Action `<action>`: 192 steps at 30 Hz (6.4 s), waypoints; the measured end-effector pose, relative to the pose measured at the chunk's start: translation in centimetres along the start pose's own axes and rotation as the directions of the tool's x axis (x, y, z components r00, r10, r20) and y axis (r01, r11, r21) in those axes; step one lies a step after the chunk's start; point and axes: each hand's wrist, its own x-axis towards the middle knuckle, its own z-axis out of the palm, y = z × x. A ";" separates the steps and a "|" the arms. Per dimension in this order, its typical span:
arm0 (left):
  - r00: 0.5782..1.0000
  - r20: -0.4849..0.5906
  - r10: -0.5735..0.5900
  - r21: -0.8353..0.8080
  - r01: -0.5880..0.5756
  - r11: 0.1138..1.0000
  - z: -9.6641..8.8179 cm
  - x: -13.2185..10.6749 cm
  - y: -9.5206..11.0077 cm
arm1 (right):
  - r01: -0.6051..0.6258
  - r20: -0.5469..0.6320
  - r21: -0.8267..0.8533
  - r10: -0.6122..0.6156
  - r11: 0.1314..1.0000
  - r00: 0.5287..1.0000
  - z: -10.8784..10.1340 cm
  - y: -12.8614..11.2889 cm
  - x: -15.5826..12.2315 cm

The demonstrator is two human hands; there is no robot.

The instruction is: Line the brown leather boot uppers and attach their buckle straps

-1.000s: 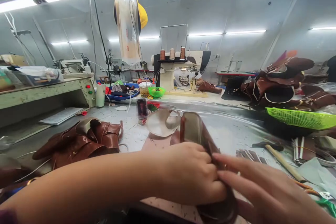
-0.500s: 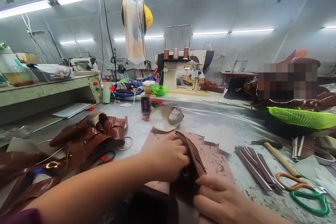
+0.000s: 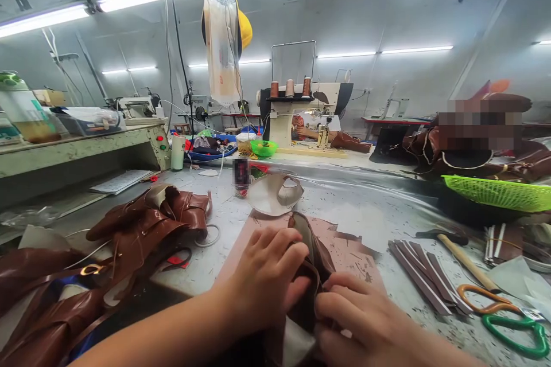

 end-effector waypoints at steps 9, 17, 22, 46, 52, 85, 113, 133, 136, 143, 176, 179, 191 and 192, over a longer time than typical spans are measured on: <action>0.801 0.453 -0.392 -0.729 0.586 0.355 1.9 -0.6 0.1 | -0.120 0.188 0.045 0.109 0.992 0.976 -0.9 0.7 0.3; 0.754 0.556 -0.351 -0.808 0.589 -0.014 2.1 -0.2 0.7 | -0.257 0.311 0.094 0.217 0.962 0.925 -3.2 0.5 0.6; 0.612 0.666 -0.426 -0.658 0.751 0.050 3.4 -0.2 0.4 | -0.262 0.334 0.102 0.215 0.960 0.918 -3.2 0.4 0.2; 0.885 0.393 -0.250 -0.814 0.462 0.352 1.4 -0.4 -1.0 | -0.289 0.319 0.070 0.253 0.955 0.913 -4.9 1.4 -0.7; 0.911 0.390 -0.139 -0.778 0.406 0.480 0.0 0.3 -0.8 | -0.369 0.280 0.108 0.328 0.923 0.902 -3.9 1.4 -0.7; 0.820 0.412 -0.397 -0.835 0.514 0.195 0.8 0.8 0.3 | -0.451 0.152 -0.107 0.463 0.886 0.873 -1.6 3.3 -1.1; 0.806 0.397 -0.439 -0.917 0.363 -0.163 2.8 -0.4 0.8 | -0.445 0.158 0.010 0.438 0.896 0.885 -1.6 3.4 -1.9; 0.867 0.475 0.148 -0.688 0.261 0.677 -3.2 1.9 -1.5 | -0.387 0.203 0.051 0.370 0.921 0.906 -2.0 2.5 -0.9; 0.768 0.587 0.254 -0.611 0.216 0.762 -3.8 3.3 -1.5 | -0.323 0.090 -0.007 0.322 0.947 0.942 -1.4 2.4 -0.7; 0.826 0.501 0.260 -0.526 0.052 0.849 -4.1 5.0 -0.9 | -0.357 0.217 0.048 0.339 0.933 0.915 -2.6 3.0 0.3; 0.492 0.804 0.334 -0.353 -0.058 0.934 -5.5 9.9 0.4 | -0.448 0.420 -0.111 0.451 0.887 0.788 -5.1 2.8 2.8; 0.605 0.721 0.337 -0.227 -0.253 0.940 -4.8 9.7 1.7 | -0.414 0.316 -0.150 0.440 0.898 0.840 -5.2 1.9 2.7; 0.498 0.852 0.160 -0.388 0.397 0.832 -4.7 6.4 0.0 | -0.648 0.577 0.097 0.487 0.756 0.655 -6.6 3.9 0.6; 0.476 0.860 0.184 -0.401 0.408 0.820 -4.7 6.5 -0.1 | -0.648 0.571 0.106 0.488 0.754 0.661 -6.5 3.7 0.7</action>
